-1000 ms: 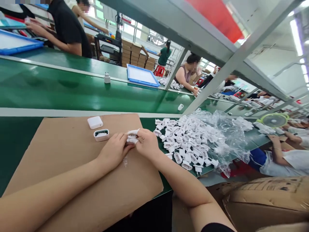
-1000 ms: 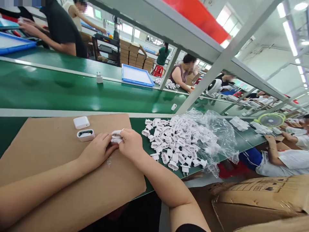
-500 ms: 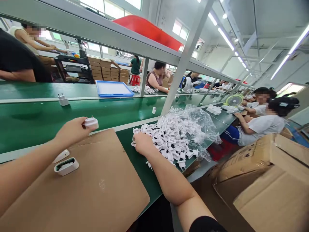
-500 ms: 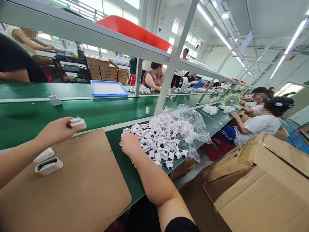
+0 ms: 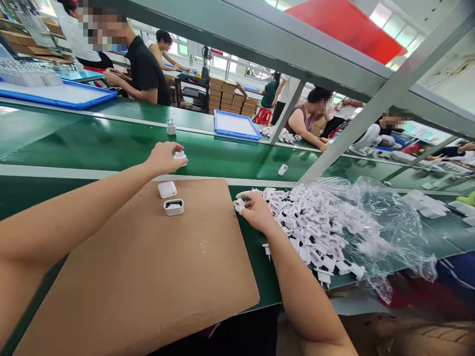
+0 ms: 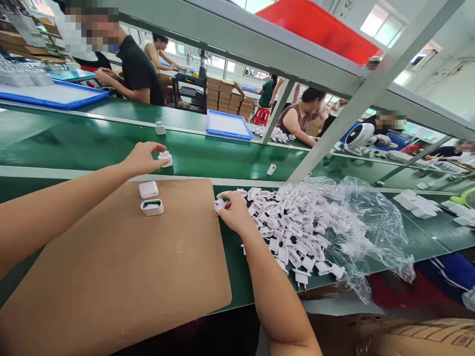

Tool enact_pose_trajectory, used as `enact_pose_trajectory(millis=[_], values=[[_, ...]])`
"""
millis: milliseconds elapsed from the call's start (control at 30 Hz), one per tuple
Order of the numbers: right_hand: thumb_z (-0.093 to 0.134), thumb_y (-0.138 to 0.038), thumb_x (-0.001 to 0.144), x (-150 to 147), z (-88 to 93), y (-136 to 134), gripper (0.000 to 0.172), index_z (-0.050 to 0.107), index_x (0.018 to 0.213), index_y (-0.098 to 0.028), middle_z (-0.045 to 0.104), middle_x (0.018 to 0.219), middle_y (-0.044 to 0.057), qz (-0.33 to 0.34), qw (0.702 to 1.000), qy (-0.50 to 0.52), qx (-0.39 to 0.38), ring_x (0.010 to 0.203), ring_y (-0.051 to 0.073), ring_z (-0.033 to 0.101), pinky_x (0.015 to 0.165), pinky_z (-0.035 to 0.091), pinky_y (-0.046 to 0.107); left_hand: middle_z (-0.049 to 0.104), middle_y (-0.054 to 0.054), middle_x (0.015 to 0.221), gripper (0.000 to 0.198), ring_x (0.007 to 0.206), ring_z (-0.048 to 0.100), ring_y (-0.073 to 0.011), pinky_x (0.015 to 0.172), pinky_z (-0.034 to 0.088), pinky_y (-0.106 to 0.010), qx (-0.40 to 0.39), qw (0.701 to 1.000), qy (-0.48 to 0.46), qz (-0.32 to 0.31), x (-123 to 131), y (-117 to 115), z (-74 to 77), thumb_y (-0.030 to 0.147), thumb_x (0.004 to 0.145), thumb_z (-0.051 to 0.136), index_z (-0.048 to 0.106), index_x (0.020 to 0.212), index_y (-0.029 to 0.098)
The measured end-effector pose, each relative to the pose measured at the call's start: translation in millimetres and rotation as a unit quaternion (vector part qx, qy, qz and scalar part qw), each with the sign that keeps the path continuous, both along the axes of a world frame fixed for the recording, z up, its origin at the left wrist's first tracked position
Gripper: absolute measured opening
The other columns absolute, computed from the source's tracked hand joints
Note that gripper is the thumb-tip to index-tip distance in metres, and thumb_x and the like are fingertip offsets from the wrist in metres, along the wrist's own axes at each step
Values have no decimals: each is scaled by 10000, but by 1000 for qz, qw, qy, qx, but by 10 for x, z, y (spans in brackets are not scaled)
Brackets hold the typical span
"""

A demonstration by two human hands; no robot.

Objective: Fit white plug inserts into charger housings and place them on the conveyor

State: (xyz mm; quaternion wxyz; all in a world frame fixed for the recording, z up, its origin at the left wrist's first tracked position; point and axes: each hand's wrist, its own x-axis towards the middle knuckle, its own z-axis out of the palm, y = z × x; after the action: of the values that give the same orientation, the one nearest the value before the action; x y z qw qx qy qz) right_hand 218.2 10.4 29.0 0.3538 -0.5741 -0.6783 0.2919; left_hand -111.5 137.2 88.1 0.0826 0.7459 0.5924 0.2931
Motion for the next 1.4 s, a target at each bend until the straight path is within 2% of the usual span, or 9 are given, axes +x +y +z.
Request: enact_pose_trajectory(millis=[167,267,400,533,667,767,967,1133,1400], values=[[848,-363,700,-188,51,-38,507,714,1158,-192,735,954,41,77,947,273,-149,830,157,667,802,533,311,708,-60,1070,542,939,637,-275,785,487,-329,-72,985,53,-151,-158,-826,44,625,675,777,744,1087,274],[888,-429,676,-243,134,-74,501,750,1093,-188,755,1043,69,103,908,355,-197,937,175,681,898,541,338,715,-75,1019,487,944,639,-306,737,479,-336,-98,977,90,-164,-130,-1170,-158,597,710,752,753,1094,298],[935,-432,610,-291,110,-76,606,729,1136,-212,754,1050,58,105,893,391,-198,913,180,697,885,563,362,730,-80,1008,319,1036,613,-316,862,474,-384,-45,983,65,-165,156,-1335,-458,485,873,593,753,1050,273],[967,-383,529,-340,-44,-57,574,735,1015,-185,747,925,50,54,935,313,-156,812,184,694,834,565,365,727,-80,1119,426,1134,581,-313,961,474,-412,-26,985,-35,-167,480,-1394,-655,486,868,642,701,1212,242],[839,-416,737,-353,-118,-84,315,764,972,-222,718,878,32,64,995,64,-34,845,187,647,841,532,371,697,-80,1171,468,995,648,-257,867,539,-375,-109,967,-169,-157,576,-1445,-801,526,856,673,678,1228,243],[721,-382,861,-366,-96,-105,214,754,1023,-245,705,963,33,79,996,-20,45,858,175,630,839,518,356,703,-61,1149,458,930,671,-233,857,556,-373,-156,950,-215,-164,558,-1448,-863,536,849,692,686,1217,263],[702,-340,878,-482,-15,-137,169,695,1001,-225,707,990,42,59,991,74,96,879,175,654,836,548,330,720,-41,1125,456,915,688,-228,852,562,-369,-203,932,-253,-164,568,-1403,-880,528,802,757,703,1169,262],[629,-236,928,-616,52,-266,490,527,1405,-274,666,1255,77,99,981,32,165,1044,188,652,937,552,350,726,-35,1065,484,861,668,-223,784,539,-345,-202,933,-247,-167,580,-1387,-865,554,784,765,714,1155,247],[599,-119,911,-717,21,-218,300,676,1172,-244,739,1075,50,161,958,-109,211,1012,224,639,904,528,358,726,-28,1017,392,923,669,-237,808,521,-338,-203,922,-271,-186,569,-1378,-853,525,783,769,738,1028,220]])
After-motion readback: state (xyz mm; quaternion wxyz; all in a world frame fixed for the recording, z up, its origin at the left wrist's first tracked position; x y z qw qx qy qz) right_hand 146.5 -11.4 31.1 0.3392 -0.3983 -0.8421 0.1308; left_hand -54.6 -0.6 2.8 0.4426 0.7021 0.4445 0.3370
